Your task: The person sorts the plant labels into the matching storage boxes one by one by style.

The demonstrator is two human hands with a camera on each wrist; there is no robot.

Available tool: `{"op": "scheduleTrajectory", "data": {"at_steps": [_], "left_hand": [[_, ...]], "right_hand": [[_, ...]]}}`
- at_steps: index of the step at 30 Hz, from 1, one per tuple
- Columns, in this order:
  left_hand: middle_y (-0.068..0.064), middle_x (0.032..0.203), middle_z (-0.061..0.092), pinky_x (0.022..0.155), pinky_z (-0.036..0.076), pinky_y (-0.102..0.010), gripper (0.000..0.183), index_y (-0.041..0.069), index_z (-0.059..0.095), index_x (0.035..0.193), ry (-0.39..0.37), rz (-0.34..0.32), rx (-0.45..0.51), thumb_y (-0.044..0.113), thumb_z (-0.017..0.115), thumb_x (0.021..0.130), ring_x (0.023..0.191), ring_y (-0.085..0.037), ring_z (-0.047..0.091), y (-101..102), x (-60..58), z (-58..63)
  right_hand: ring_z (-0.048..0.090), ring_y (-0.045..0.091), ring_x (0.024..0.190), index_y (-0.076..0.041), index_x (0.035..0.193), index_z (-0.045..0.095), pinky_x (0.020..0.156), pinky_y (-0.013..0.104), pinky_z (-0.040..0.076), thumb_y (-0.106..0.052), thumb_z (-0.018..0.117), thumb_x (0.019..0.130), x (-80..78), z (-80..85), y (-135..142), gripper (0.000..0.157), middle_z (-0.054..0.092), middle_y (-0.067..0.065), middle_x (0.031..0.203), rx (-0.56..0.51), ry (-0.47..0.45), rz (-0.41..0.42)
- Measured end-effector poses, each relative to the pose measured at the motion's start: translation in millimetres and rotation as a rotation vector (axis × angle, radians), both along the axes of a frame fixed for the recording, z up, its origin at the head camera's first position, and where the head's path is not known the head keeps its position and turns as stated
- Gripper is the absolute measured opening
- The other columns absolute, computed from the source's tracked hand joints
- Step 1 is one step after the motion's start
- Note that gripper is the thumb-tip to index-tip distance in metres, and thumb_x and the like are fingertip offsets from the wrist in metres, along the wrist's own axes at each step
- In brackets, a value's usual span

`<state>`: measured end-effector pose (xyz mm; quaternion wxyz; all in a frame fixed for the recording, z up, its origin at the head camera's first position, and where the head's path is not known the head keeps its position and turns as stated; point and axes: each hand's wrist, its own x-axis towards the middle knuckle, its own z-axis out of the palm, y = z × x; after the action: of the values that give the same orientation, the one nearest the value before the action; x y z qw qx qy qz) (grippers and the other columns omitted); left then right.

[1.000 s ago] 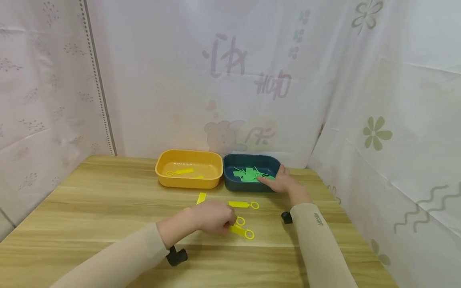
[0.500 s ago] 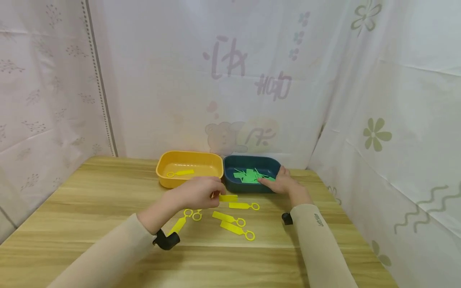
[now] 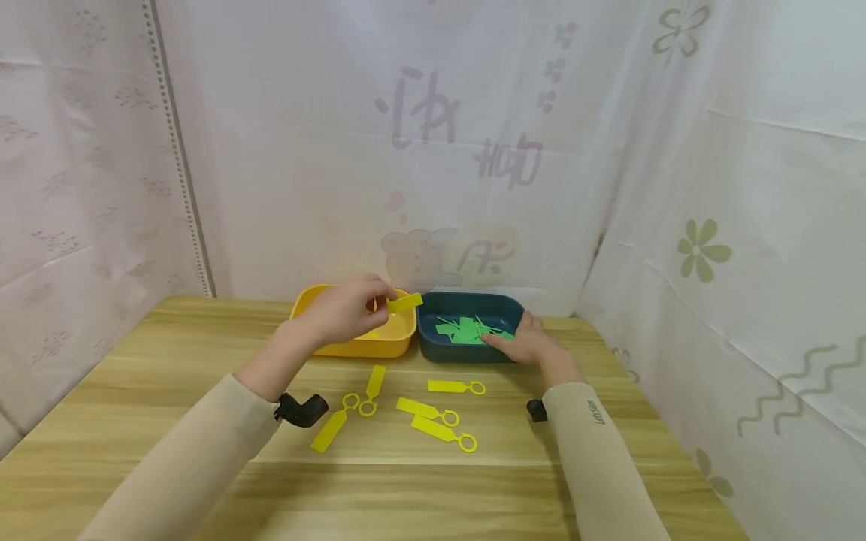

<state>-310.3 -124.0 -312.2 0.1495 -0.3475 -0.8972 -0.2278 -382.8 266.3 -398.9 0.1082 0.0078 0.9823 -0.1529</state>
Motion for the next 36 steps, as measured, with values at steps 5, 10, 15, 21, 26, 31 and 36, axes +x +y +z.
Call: {"op": "scheduleTrajectory", "data": {"at_steps": [5,10,15,21,26,31,36], "left_hand": [[-0.012,0.11,0.076,0.087,0.062,-0.041,0.026,0.0,0.078,0.125,0.012,0.093,0.026,0.004,0.069,0.102,0.094,-0.027,0.067,-10,-13.4,-2.8],[-0.011,0.109,0.075,0.087,0.06,-0.043,0.027,0.002,0.079,0.126,-0.035,0.213,0.012,0.007,0.067,0.102,0.093,-0.027,0.066,-21,-27.9,-11.3],[-0.013,0.112,0.075,0.093,0.06,-0.046,0.029,0.0,0.078,0.128,-0.083,0.283,-0.032,0.007,0.066,0.102,0.098,-0.03,0.068,-33,-42.2,-24.6],[-0.016,0.114,0.075,0.095,0.059,-0.048,0.029,-0.001,0.076,0.13,-0.11,0.348,-0.097,0.006,0.065,0.104,0.099,-0.031,0.068,-44,-51.4,-38.0],[-0.016,0.116,0.077,0.097,0.06,-0.049,0.028,0.0,0.075,0.129,-0.109,0.349,-0.121,0.007,0.065,0.104,0.101,-0.032,0.07,-48,-54.2,-44.3],[-0.014,0.119,0.077,0.097,0.06,-0.049,0.029,0.002,0.076,0.13,-0.135,0.335,-0.127,0.013,0.068,0.104,0.103,-0.032,0.07,-47,-53.6,-48.8],[-0.014,0.12,0.077,0.094,0.062,-0.049,0.03,0.002,0.076,0.131,-0.155,0.315,-0.139,0.015,0.067,0.105,0.1,-0.03,0.072,-44,-50.7,-51.2]], "right_hand": [[0.018,0.067,0.16,0.01,0.169,-0.015,0.129,0.077,0.022,-0.093,0.045,0.095,-0.4,0.8,-1,0.14,-0.009,0.037,0.179,-0.002,0.003,0.006],[0.017,0.068,0.16,0.011,0.169,-0.015,0.128,0.077,0.022,-0.093,0.044,0.095,-1.0,1.2,-1,0.141,-0.009,0.038,0.179,0.009,0.006,0.008],[0.02,0.068,0.158,0.011,0.169,-0.014,0.128,0.078,0.023,-0.093,0.044,0.094,-1.3,0.5,-1,0.141,-0.008,0.037,0.179,0.016,0.004,0.001],[0.02,0.07,0.157,0.01,0.169,-0.015,0.127,0.079,0.023,-0.093,0.044,0.094,-0.7,1.0,-1,0.141,-0.008,0.038,0.179,0.009,0.0,-0.001],[0.02,0.069,0.158,0.01,0.169,-0.015,0.127,0.079,0.023,-0.095,0.044,0.093,-0.9,0.2,-1,0.142,-0.007,0.037,0.179,0.007,0.004,-0.004],[0.019,0.068,0.159,0.01,0.169,-0.015,0.128,0.078,0.022,-0.093,0.045,0.094,-1.0,-0.6,-1,0.141,-0.007,0.036,0.18,0.002,0.004,-0.007],[0.02,0.068,0.159,0.01,0.169,-0.015,0.128,0.077,0.023,-0.091,0.046,0.095,-0.3,-1.0,0,0.139,-0.008,0.037,0.179,-0.002,0.002,-0.005]]}}
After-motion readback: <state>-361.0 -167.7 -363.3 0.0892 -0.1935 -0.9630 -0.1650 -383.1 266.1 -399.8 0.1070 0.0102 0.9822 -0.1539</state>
